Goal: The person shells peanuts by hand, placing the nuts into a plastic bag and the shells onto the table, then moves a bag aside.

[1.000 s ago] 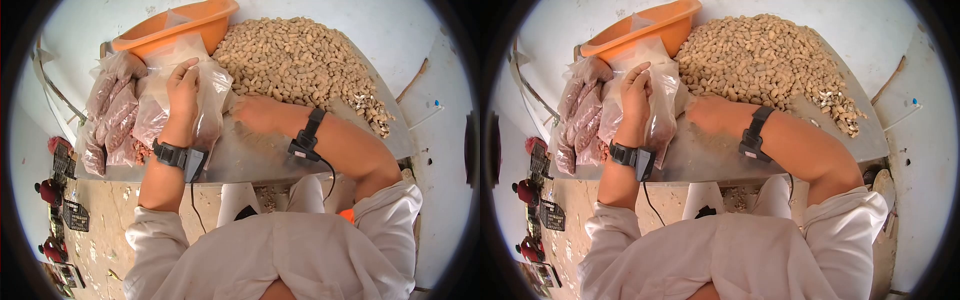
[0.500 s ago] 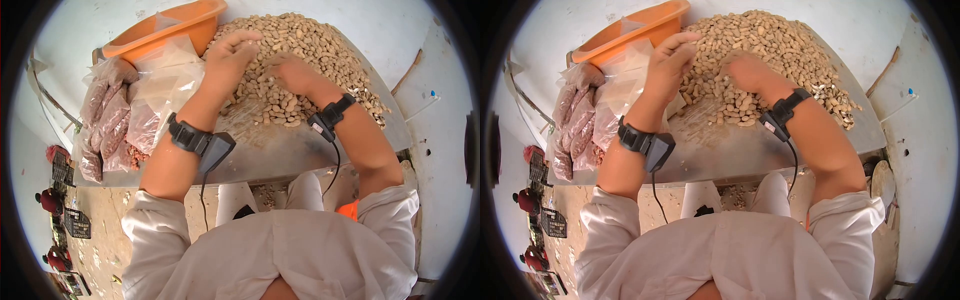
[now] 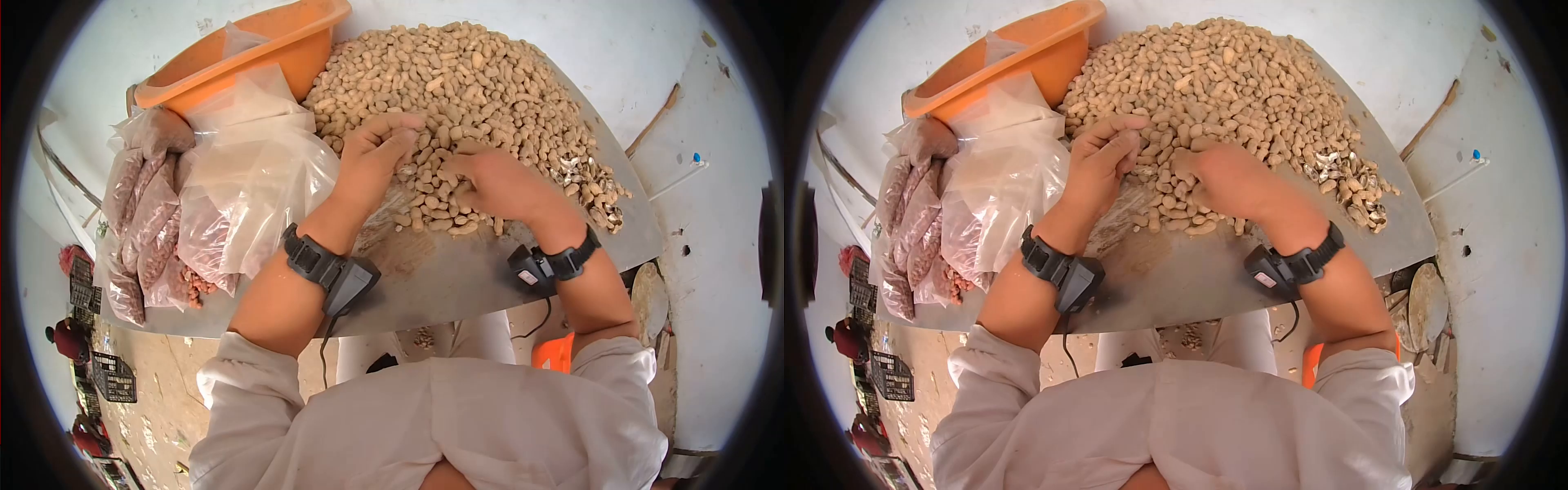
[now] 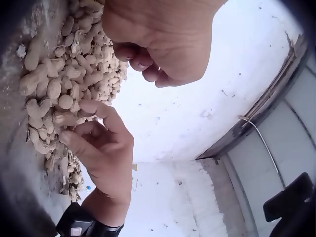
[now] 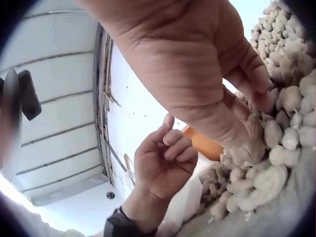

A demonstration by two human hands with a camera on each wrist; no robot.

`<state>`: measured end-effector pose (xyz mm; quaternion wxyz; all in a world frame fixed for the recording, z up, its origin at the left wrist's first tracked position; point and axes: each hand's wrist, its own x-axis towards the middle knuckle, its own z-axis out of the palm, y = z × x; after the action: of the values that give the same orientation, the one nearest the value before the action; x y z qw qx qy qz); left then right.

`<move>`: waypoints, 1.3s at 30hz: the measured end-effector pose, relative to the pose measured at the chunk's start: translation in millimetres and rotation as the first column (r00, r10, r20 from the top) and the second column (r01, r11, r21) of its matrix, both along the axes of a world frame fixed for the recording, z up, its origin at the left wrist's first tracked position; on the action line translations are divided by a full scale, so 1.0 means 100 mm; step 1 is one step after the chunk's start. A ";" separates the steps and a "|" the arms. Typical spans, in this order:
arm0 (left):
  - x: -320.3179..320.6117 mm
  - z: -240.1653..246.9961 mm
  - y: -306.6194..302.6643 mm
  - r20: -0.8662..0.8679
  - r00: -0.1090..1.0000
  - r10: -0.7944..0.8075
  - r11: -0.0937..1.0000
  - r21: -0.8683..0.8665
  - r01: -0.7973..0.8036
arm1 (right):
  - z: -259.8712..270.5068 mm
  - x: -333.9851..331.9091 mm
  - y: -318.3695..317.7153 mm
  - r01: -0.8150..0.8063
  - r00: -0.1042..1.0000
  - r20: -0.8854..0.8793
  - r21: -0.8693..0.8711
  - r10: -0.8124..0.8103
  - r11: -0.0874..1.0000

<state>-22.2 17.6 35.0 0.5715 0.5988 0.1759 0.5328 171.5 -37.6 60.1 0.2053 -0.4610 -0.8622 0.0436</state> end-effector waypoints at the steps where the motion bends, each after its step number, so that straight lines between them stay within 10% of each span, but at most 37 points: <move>1: 0.01 0.00 -0.01 -0.008 1.000 0.012 1.000 -0.014 -0.012 | -0.06 -0.03 0.03 0.016 1.000 -0.010 0.026 -0.016 1.000; 10: 0.02 -0.08 0.01 -0.088 0.986 0.141 0.988 -0.054 -0.146 | -0.09 -0.04 0.53 -0.123 0.992 -0.001 0.022 0.123 0.992; 19: 0.03 -0.11 -0.02 -0.324 0.886 0.332 0.928 0.281 -0.245 | 0.02 0.03 0.44 -0.066 0.799 -0.598 -0.201 -0.069 0.977; 29: 0.01 -0.19 0.07 -0.336 0.834 0.438 0.865 0.411 -0.288 | -0.20 0.00 0.37 -0.100 0.992 -0.068 0.095 0.106 0.990; 34: 0.02 -0.19 0.14 -0.226 0.917 0.330 0.942 0.144 -0.304 | -0.26 0.02 0.43 -0.120 0.988 -0.082 0.137 0.132 0.983; 39: -0.22 -0.03 0.25 0.052 0.988 0.148 0.967 -0.217 -0.134 | -0.10 -0.04 0.36 -0.085 0.854 -0.518 -0.043 0.051 0.995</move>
<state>-43.8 42.7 31.7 0.5985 0.5017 0.2548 0.5702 167.1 -1.2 50.5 0.4121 -0.4080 -0.7896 0.2006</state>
